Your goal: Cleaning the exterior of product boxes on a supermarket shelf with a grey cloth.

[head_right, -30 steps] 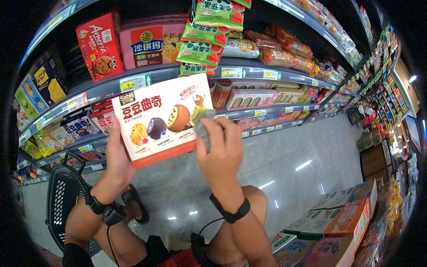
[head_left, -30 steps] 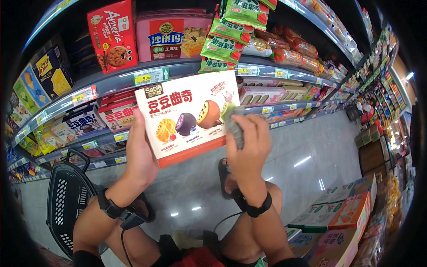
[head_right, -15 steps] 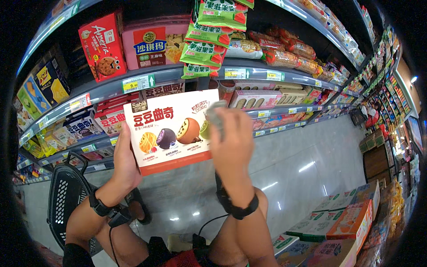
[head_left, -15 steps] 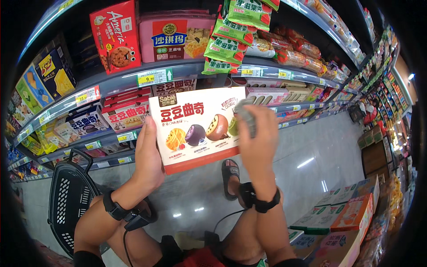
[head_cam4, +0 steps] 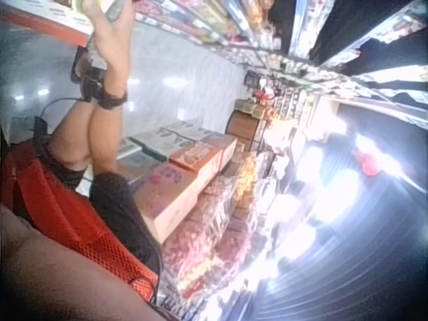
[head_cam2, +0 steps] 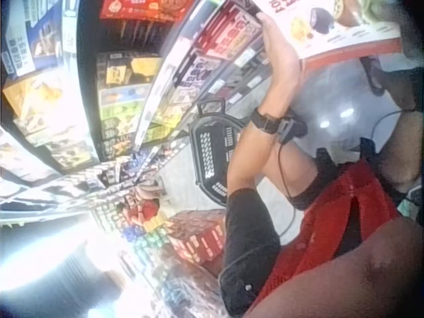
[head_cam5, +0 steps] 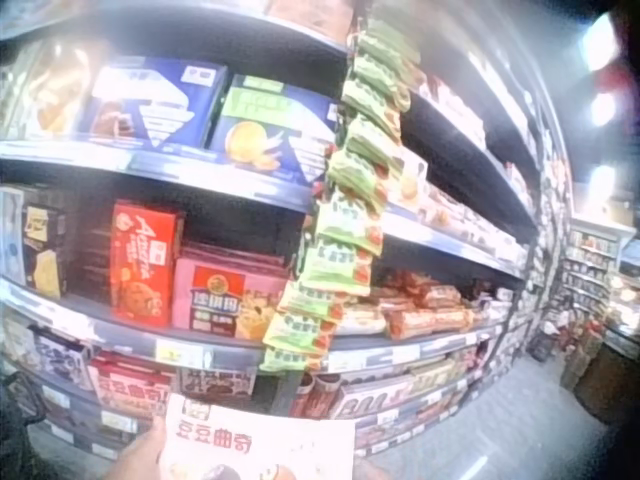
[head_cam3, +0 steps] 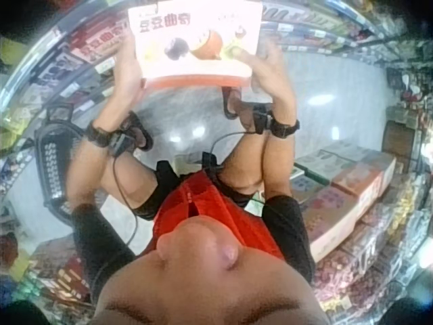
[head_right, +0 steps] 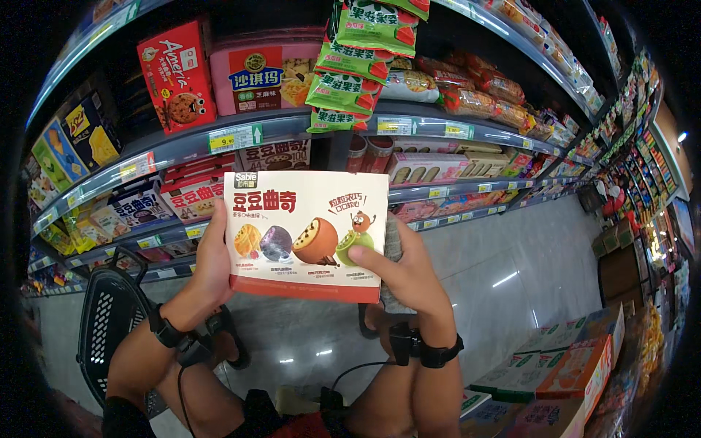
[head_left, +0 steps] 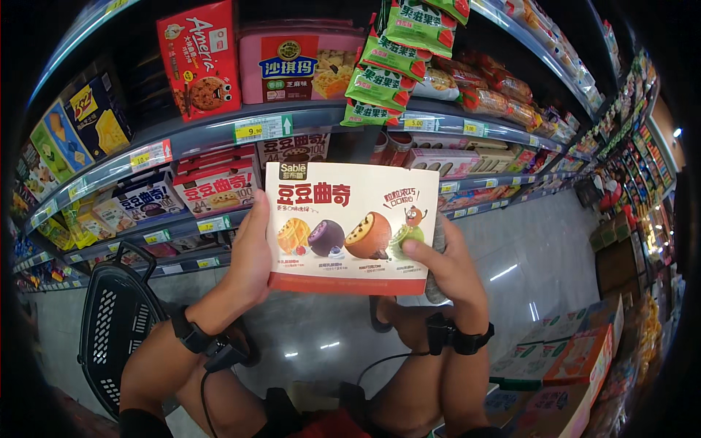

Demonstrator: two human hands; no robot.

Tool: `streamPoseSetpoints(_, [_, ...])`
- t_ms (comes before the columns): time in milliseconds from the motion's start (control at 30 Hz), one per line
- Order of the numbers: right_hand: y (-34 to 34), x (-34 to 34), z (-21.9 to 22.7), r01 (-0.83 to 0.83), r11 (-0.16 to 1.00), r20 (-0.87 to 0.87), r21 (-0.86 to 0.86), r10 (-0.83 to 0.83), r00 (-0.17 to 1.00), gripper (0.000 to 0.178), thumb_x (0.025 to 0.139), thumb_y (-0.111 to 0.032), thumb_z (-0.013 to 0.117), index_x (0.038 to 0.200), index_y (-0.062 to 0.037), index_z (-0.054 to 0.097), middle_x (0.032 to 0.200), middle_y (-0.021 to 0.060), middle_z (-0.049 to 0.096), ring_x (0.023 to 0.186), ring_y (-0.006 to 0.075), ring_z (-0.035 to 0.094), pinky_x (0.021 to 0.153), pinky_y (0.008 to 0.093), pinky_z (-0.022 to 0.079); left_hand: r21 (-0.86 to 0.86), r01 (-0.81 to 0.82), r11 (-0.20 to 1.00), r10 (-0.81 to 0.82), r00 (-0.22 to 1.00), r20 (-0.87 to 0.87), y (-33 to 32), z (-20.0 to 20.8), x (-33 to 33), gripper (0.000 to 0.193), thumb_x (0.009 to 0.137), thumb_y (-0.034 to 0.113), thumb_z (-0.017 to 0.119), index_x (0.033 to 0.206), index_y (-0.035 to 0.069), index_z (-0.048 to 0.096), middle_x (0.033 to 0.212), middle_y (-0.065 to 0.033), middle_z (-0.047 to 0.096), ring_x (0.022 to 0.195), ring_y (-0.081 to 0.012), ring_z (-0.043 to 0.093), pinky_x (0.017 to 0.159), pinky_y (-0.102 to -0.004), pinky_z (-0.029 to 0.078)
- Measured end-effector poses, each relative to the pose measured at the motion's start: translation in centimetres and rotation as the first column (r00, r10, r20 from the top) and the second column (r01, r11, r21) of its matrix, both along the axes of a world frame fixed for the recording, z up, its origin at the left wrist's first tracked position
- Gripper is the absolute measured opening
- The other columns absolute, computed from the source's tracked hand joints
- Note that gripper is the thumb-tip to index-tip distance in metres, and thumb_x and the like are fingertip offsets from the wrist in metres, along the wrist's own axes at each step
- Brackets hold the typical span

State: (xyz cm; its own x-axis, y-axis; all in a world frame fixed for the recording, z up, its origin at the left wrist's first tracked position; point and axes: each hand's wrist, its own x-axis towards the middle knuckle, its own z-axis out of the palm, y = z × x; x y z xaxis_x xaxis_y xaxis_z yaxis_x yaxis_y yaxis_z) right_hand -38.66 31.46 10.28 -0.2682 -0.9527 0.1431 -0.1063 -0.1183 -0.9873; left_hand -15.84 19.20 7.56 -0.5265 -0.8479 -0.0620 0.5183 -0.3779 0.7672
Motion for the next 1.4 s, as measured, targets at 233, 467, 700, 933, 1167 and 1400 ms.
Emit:
streamPoseSetpoints(233, [-0.8, 0.5, -1.1, 0.093, 0.995, -0.098, -0.024, -0.095, 0.991, 0.041, 0.083, -0.017, 0.078, 0.114, 0.0003, 0.060, 0.107, 0.0101, 0.068, 0.094, 0.0165, 0.066, 0.083, 0.0325, 0.052, -0.385, -0.010, 0.923, 0.217, 0.840, 0.498, -2.8, -2.5, 0.4, 0.042, 0.105, 0.041, 0.042, 0.131, 0.009, 0.050, 0.121, -0.0083, 0.060, 0.111, -0.0187, 0.060, 0.090, -0.0348, 0.050])
streamPoseSetpoints(467, [-1.0, 5.2, -3.5, -0.015, 0.936, -0.877, -0.352, -0.324, 0.356, 0.048, 0.066, -0.020, 0.083, 0.109, -0.0145, 0.065, 0.101, 0.0046, 0.061, 0.080, 0.0231, 0.065, 0.059, 0.0352, 0.054, 0.273, 0.339, 0.900, -0.414, 0.862, 0.294, -2.2, -0.3, 0.2, 0.071, 0.095, 0.065, 0.045, 0.132, 0.004, 0.052, 0.126, -0.0144, 0.062, 0.113, -0.0253, 0.063, 0.092, -0.0449, 0.052])
streamPoseSetpoints(700, [-1.0, 8.1, -6.3, -0.133, 0.981, -0.970, -0.142, -0.110, 0.217, 0.032, 0.075, -0.019, 0.073, 0.102, -0.0101, 0.060, 0.102, 0.0051, 0.058, 0.090, 0.0205, 0.061, 0.059, 0.0295, 0.056, 0.132, 0.337, 0.932, -0.355, 0.781, 0.514, -4.3, -3.5, 0.6, 0.035, 0.091, 0.011, 0.061, 0.124, -0.001, 0.058, 0.113, -0.0123, 0.069, 0.096, -0.0178, 0.069, 0.084, -0.0338, 0.057])
streamPoseSetpoints(933, [1.1, 7.1, -10.4, -0.322, 0.900, -0.893, 0.294, 0.379, 0.242, 0.026, 0.072, -0.017, 0.074, 0.094, -0.0078, 0.064, 0.087, 0.0113, 0.066, 0.082, 0.0306, 0.069, 0.064, 0.0415, 0.055, -0.597, 0.362, 0.716, 0.354, 0.548, 0.758, -7.6, -6.8, 1.9, 0.043, 0.084, 0.006, 0.070, 0.120, -0.006, 0.049, 0.102, -0.0172, 0.067, 0.096, -0.0231, 0.067, 0.084, -0.0339, 0.052])
streamPoseSetpoints(1167, [0.1, 11.3, -12.5, -0.406, 0.850, -0.838, 0.337, 0.467, 0.283, 0.014, 0.074, -0.013, 0.069, 0.088, -0.0085, 0.071, 0.085, 0.0101, 0.072, 0.080, 0.0294, 0.071, 0.067, 0.0409, 0.055, -0.706, 0.549, 0.448, 0.557, 0.447, 0.700, -13.1, -4.8, -1.2, 0.042, 0.080, 0.008, 0.071, 0.118, -0.005, 0.059, 0.098, -0.0206, 0.072, 0.087, -0.0205, 0.071, 0.077, -0.0317, 0.054])
streamPoseSetpoints(1400, [-0.6, 13.9, -11.6, -0.363, 0.739, -0.726, 0.568, 0.658, 0.202, 0.029, 0.070, -0.021, 0.080, 0.098, -0.0146, 0.076, 0.093, 0.0046, 0.075, 0.090, 0.0237, 0.073, 0.071, 0.0352, 0.055, -0.406, 0.837, 0.367, 0.711, 0.029, 0.703, -21.0, -3.0, -8.8, 0.061, 0.083, 0.021, 0.068, 0.137, -0.001, 0.050, 0.131, -0.0272, 0.058, 0.127, -0.0390, 0.052, 0.109, -0.0415, 0.039])
